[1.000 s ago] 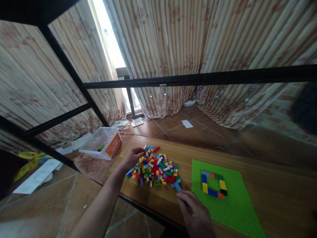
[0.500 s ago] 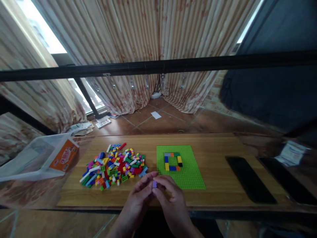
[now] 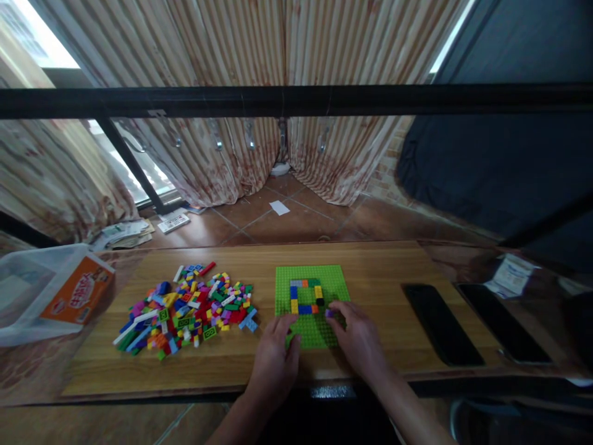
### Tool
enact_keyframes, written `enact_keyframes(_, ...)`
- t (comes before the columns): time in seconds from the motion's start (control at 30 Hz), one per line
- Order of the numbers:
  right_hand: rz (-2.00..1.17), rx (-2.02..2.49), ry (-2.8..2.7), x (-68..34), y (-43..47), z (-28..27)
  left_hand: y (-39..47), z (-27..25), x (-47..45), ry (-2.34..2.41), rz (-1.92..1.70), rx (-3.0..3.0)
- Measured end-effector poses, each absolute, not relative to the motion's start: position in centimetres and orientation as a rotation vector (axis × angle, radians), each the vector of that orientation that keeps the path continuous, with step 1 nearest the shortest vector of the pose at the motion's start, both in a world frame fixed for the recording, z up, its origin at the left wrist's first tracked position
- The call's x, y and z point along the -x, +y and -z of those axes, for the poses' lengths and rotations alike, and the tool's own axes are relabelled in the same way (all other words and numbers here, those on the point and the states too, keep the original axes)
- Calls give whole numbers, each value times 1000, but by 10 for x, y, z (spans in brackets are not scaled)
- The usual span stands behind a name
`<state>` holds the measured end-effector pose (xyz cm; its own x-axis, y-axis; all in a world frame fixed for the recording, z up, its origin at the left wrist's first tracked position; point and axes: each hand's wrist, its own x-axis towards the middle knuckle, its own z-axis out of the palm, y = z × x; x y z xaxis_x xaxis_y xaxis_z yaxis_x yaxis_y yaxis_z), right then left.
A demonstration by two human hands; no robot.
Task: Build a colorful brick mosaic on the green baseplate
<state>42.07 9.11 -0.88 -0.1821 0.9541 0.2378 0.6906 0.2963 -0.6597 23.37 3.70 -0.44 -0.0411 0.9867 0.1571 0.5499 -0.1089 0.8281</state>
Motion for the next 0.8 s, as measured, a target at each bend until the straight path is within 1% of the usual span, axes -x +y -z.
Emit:
enact_keyframes(0.1,-544,1423,-2076,-417,104,12,50,13,-235,1683,-1032,-1991)
enact_keyframes(0.23,-543,1395,-2109,-414,108,17,57,20,-241,1692,-973,-2162)
enact_keyframes(0.53,-611,1448,-1910,-422,103,19,56,18,-248,1687,-899,-2206)
enact_keyframes(0.8,-668,1447,-1881,-420,107,21,56,14,-250,1688,-794,-2190)
